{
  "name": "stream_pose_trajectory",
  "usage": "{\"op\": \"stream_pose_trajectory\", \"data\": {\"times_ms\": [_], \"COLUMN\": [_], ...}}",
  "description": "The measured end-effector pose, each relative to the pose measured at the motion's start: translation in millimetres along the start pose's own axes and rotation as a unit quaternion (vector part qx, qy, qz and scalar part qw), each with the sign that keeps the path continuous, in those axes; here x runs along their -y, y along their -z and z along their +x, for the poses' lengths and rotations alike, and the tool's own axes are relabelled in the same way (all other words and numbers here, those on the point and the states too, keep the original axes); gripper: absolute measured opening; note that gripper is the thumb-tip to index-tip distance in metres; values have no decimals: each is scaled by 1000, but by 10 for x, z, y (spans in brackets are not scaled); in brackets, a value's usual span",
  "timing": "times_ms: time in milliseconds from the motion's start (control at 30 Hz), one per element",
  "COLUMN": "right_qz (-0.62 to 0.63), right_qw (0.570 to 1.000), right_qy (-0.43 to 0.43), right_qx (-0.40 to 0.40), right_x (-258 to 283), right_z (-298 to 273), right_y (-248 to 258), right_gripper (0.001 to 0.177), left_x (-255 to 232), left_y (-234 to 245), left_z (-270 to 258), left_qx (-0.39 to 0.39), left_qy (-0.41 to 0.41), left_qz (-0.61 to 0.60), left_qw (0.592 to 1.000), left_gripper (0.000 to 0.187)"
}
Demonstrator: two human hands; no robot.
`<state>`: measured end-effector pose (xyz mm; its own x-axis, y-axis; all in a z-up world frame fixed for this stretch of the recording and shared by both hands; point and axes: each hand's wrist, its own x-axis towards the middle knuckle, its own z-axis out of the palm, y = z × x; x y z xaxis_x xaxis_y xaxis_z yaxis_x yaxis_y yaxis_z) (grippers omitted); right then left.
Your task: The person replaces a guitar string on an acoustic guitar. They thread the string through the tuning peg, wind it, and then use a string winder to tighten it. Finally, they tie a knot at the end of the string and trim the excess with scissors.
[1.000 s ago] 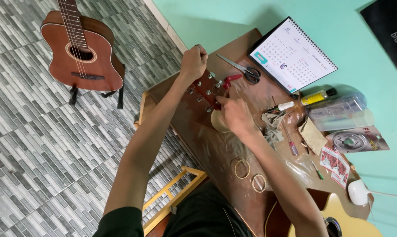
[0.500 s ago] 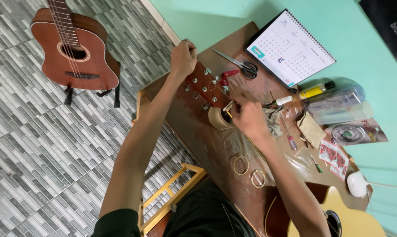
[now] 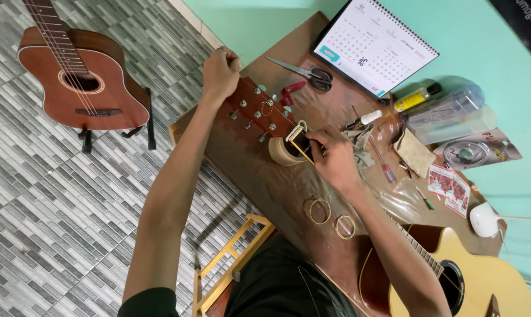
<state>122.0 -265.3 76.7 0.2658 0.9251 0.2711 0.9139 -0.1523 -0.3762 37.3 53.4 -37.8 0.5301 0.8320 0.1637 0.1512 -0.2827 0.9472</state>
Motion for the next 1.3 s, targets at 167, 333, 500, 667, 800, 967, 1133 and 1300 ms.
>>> {"op": "stream_pose_trajectory", "data": {"times_ms": [167,333,500,667,800,967,1133,1300], "right_qz": [8,25,-35,-67,-74,-65,-109,-201], "right_qw": [1000,999,999,998,997,998,994,979], "right_qy": [-3,5,-9,18,7,-7,-8,-9], "right_qx": [-15,-29,-4,-3,-10,-6,1,-23], "right_x": [-11,36,-9,-30,-13,-42,-19,-67], "right_z": [-4,-7,-51,-80,-171,-443,-858,-1445], "right_y": [2,11,-51,-39,64,240,384,592], "right_gripper": [21,21,20,25,26,18,23,31], "left_x": [-4,-41,-77,-170,-114,-127,-140,453], "left_y": [-1,25,50,90,47,46,78,-144], "left_z": [-1,-18,-33,-87,-75,-75,-66,168], "left_qx": [-2,6,0,4,11,5,12,-47], "left_qy": [2,10,-2,23,44,31,28,-137], "left_qz": [15,23,12,-16,-28,-13,10,122], "left_qw": [1000,1000,1000,1000,999,999,999,982], "left_gripper": [19,21,18,13,10,13,18,28]}}
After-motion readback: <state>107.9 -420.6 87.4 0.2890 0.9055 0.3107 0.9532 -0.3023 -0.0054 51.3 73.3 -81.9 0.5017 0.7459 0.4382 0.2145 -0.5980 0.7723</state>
